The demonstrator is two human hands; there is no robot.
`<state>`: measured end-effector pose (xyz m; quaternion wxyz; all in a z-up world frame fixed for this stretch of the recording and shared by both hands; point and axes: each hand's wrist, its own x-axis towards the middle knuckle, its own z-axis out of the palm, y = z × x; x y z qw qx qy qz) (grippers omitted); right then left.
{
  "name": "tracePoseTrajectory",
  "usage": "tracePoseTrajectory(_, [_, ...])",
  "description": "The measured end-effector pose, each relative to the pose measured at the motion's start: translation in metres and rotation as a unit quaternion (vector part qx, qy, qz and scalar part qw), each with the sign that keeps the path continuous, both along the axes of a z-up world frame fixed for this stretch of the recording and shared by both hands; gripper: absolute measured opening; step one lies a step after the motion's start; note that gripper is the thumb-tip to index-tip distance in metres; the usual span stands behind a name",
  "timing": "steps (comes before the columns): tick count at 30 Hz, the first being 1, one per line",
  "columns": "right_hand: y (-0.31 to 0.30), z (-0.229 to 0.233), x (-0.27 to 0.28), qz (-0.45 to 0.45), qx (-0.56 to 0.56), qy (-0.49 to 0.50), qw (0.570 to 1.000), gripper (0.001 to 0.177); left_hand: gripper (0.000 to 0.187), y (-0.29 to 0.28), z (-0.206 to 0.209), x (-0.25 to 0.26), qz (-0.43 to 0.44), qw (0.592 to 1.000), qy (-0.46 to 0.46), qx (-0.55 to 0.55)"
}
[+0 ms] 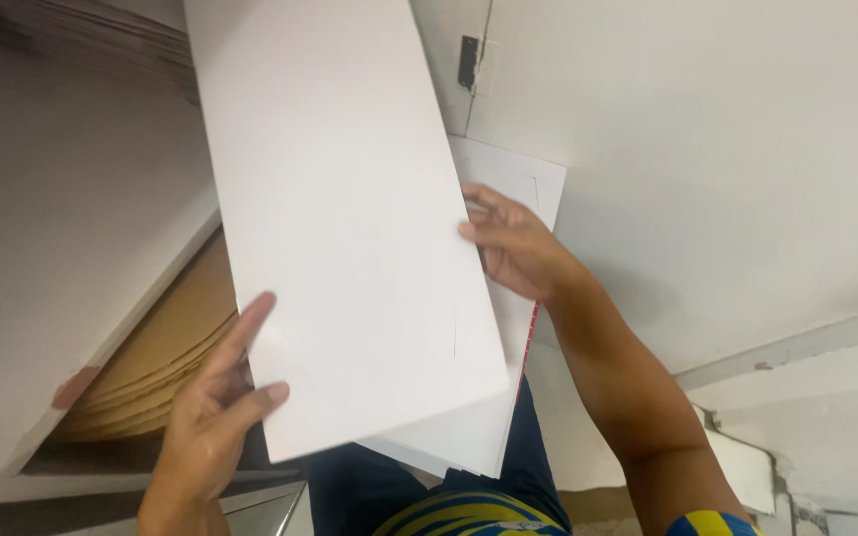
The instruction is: The person takes white rectangular sheets one by one from a stack on a shelf and places them onto another stack on their lap.
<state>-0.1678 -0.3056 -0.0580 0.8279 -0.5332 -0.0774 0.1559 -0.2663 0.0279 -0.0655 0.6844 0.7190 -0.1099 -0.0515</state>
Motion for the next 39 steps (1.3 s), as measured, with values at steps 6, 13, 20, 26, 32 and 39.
tracePoseTrajectory(6, [-0.027, -0.05, -0.053, -0.039, -0.017, 0.029, 0.999, 0.061, 0.072, -0.002, -0.029, 0.003, -0.082, 0.994, 0.04, 0.063])
tracePoseTrajectory(13, [-0.049, -0.107, -0.101, -0.128, -0.024, 0.08, 0.988, 0.05, 0.066, -0.022, -0.058, 0.018, -0.132, 0.983, 0.109, 0.065])
tracePoseTrajectory(20, [-0.051, -0.129, -0.131, -0.157, 0.0, 0.092, 0.983, 0.049, 0.064, -0.035, -0.073, 0.04, -0.184, 0.97, 0.132, 0.085])
tracePoseTrajectory(26, [-0.046, -0.13, -0.131, -0.171, -0.008, 0.134, 0.976, 0.053, 0.065, -0.043, -0.083, 0.061, -0.195, 0.959, 0.183, 0.09])
tracePoseTrajectory(32, [-0.047, -0.124, -0.121, -0.169, -0.058, 0.152, 0.972, 0.056, 0.064, -0.042, -0.086, 0.063, -0.181, 0.958, 0.19, 0.111])
tracePoseTrajectory(39, [-0.05, -0.121, -0.112, -0.173, -0.108, 0.178, 0.963, 0.054, 0.061, -0.042, -0.082, 0.066, -0.177, 0.953, 0.202, 0.139])
